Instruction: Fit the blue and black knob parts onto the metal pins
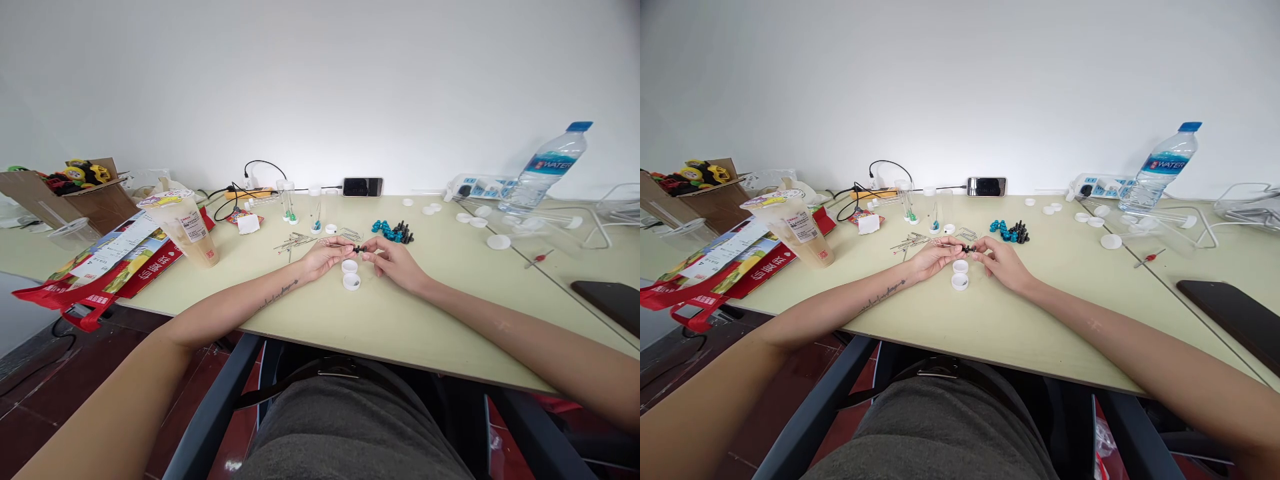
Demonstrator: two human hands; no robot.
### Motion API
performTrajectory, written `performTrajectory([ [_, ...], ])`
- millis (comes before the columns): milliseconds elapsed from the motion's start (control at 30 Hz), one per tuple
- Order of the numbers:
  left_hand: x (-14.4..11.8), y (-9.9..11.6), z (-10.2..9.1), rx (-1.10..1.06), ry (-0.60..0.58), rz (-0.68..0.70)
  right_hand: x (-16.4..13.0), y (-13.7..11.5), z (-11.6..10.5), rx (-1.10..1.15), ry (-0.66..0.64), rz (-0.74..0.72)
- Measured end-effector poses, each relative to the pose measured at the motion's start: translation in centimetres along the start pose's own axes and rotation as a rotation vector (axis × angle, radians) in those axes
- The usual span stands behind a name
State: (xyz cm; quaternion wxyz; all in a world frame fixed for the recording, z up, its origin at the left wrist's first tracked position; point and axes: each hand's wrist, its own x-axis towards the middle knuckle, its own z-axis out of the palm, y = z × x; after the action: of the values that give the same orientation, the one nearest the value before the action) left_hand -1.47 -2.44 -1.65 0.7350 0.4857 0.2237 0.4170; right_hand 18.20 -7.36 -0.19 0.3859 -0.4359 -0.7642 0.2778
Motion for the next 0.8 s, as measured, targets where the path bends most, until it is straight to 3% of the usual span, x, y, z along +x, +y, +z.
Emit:
performTrajectory([
  [800,0.0,0.05,0.16,-0.005,0.008,-0.005,-0.01,-0.08,-0.01,0.016,0.003,-0.012],
])
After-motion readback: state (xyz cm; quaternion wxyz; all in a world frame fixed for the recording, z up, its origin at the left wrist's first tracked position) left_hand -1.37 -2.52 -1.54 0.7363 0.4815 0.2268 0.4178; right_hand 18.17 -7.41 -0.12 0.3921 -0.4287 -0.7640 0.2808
